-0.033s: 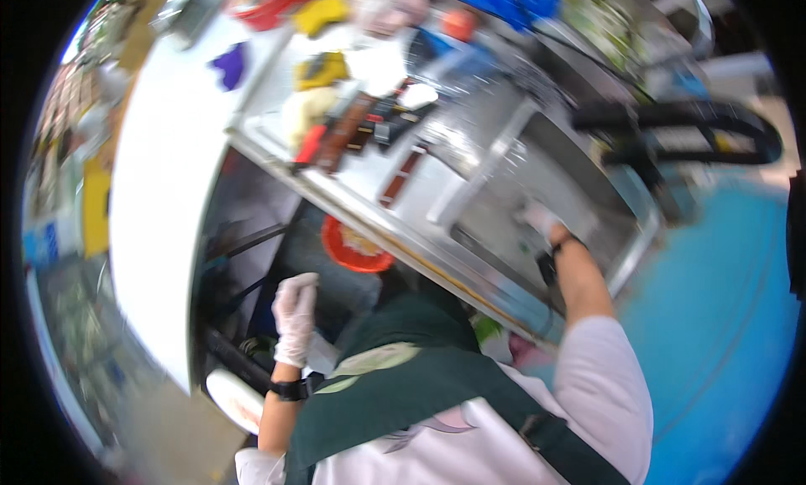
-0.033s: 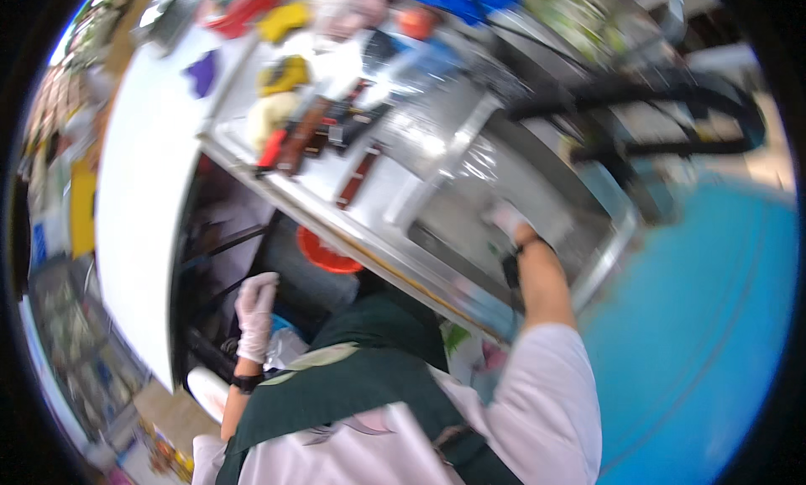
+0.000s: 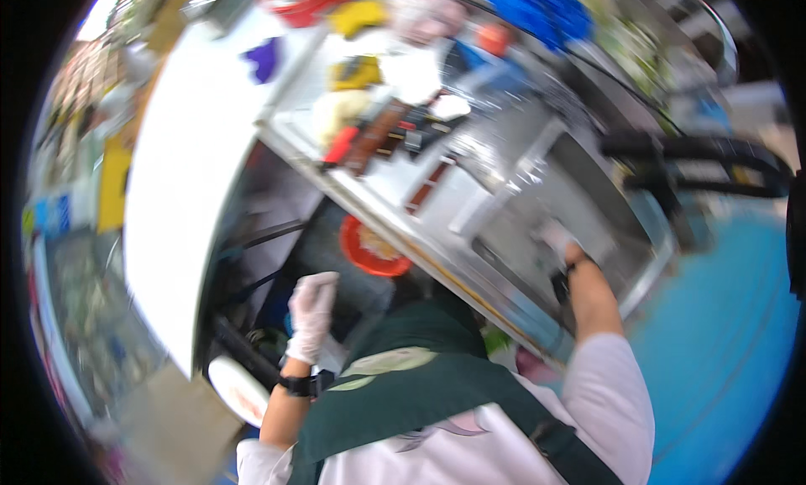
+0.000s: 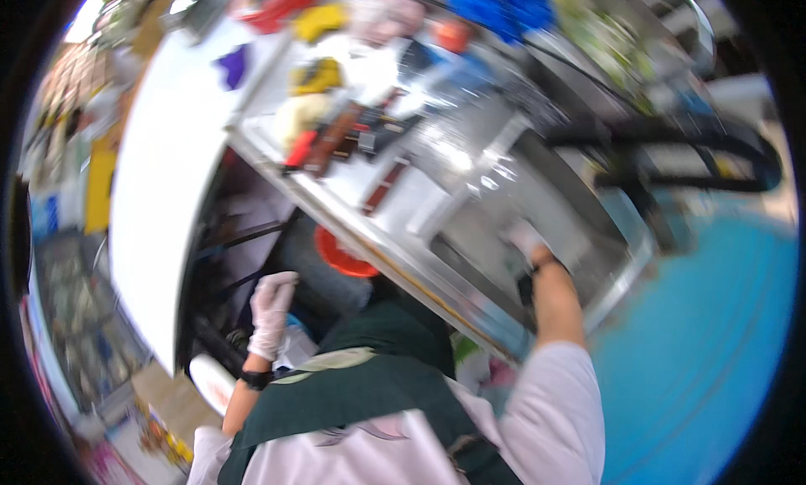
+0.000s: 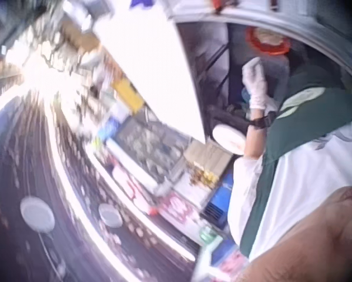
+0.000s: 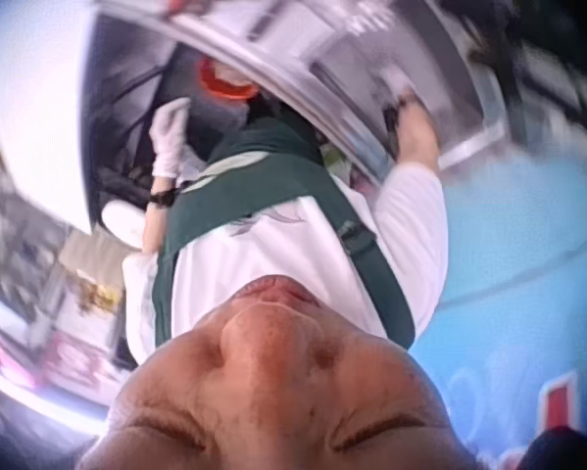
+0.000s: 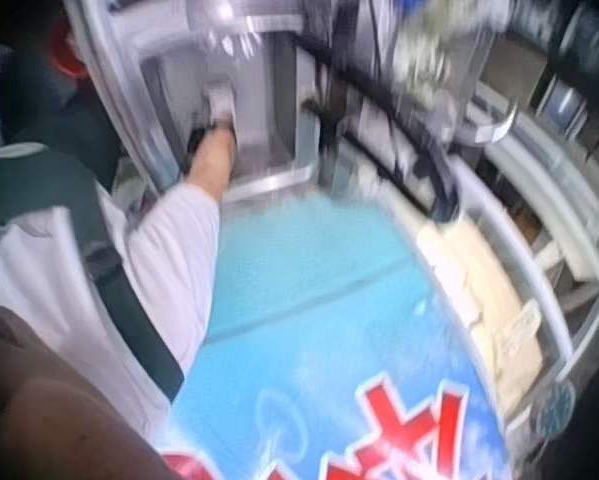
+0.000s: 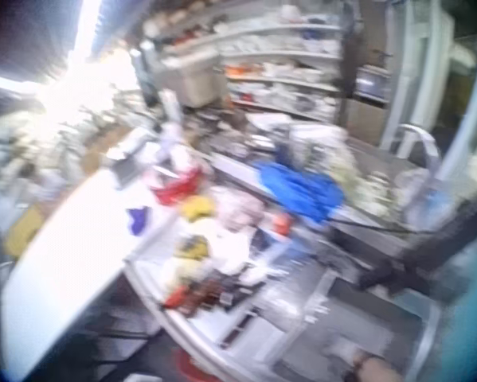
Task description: The person wipes a digital scale and a large white work surface using a cloth, then washes hands and several knives in a sink.
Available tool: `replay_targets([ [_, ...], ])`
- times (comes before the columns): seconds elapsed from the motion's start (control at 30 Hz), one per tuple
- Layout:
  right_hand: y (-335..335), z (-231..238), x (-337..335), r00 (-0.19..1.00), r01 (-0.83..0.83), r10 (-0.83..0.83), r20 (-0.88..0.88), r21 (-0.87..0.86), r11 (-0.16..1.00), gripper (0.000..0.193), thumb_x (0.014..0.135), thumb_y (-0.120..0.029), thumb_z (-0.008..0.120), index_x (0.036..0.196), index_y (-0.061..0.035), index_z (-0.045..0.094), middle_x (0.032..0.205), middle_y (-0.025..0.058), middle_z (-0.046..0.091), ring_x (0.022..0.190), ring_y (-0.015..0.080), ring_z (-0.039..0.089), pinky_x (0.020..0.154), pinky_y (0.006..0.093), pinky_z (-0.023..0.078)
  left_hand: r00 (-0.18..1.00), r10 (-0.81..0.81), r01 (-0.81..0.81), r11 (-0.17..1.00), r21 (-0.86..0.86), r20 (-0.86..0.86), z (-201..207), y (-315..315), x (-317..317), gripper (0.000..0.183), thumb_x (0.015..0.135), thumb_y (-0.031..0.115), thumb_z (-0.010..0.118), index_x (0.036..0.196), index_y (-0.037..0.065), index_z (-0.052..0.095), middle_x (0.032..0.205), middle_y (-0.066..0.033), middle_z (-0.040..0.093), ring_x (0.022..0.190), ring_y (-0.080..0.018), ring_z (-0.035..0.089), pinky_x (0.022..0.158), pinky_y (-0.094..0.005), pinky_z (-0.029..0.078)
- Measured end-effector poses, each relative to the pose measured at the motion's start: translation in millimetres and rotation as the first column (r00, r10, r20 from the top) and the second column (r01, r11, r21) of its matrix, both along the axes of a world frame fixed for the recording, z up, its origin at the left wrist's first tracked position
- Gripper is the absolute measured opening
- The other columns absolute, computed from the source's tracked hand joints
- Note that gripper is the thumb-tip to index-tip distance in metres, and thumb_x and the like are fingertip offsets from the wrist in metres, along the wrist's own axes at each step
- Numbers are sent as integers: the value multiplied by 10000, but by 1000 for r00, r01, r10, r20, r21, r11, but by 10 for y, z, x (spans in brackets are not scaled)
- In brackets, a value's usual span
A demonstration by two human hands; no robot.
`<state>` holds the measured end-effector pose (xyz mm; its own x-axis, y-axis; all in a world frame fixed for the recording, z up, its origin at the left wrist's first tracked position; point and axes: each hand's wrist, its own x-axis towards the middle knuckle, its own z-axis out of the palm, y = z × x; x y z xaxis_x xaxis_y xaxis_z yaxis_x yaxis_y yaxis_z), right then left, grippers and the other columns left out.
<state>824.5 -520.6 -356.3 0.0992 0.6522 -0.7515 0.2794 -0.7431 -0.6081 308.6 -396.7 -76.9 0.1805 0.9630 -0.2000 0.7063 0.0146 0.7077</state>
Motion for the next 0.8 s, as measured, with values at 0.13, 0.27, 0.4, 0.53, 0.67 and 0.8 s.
replay_targets([
  [0.13, -310, -323, 62, 930, -306, 297, 218, 7, 952, 590, 844, -301, 695, 1344, -22, 553, 1382, 203, 525, 1339, 319, 422, 1125, 417, 321, 998, 6, -4, 999, -37, 65, -9, -62, 113, 132, 918, 80, 644, 1035, 71, 704, 968, -101, 682, 915, -225, 658, 841, -331, 518],
  [0.27, -88, 0, -12, 673, -554, 654, 346, -351, 755, 663, 815, -388, 679, 1362, -31, 560, 1442, 212, 500, 1358, 377, 425, 1147, 432, 326, 996, -5, 8, 999, -33, 94, -121, -193, 195, 158, 909, 58, 635, 1056, 63, 693, 987, -96, 683, 931, -225, 663, 852, -324, 521],
  [0.4, -94, -202, 223, 327, -726, 846, 420, -461, 510, 584, 746, -409, 730, 1183, -26, 679, 1316, 228, 598, 1242, 367, 555, 1054, 421, 446, 990, -15, 27, 996, -83, 139, -123, -91, 316, 177, 906, 53, 635, 1077, 49, 679, 1004, -104, 683, 950, -225, 667, 864, -323, 524],
  [0.53, 145, -53, 130, 426, -704, 790, 441, -387, 596, 629, 763, -463, 709, 1209, -21, 665, 1354, 221, 575, 1249, 354, 553, 1050, 378, 454, 995, 1, 9, 995, -95, 96, -76, -58, 242, 178, 911, 69, 630, 1081, 49, 678, 1019, -114, 686, 953, -234, 672, 870, -325, 528],
  [0.67, 36, -69, 175, 535, -643, 742, 405, -375, 668, 571, 787, -413, 713, 1199, -20, 666, 1269, 200, 638, 1231, 349, 570, 1044, 395, 452, 993, 4, 11, 991, -131, 119, -77, -27, 261, 181, 920, 83, 615, 1086, 48, 678, 1055, -123, 692, 982, -241, 675, 889, -324, 528],
  [0.8, 87, 174, 156, 758, -556, 582, 294, -176, 812, 601, 796, -394, 722, 1217, 25, 639, 1250, 239, 634, 1214, 384, 568, 1022, 418, 450, 992, -13, 26, 994, -108, 122, -140, -99, 244, 179, 923, 62, 595, 1079, 51, 681, 1055, -103, 692, 1014, -232, 666, 930, -325, 517],
])
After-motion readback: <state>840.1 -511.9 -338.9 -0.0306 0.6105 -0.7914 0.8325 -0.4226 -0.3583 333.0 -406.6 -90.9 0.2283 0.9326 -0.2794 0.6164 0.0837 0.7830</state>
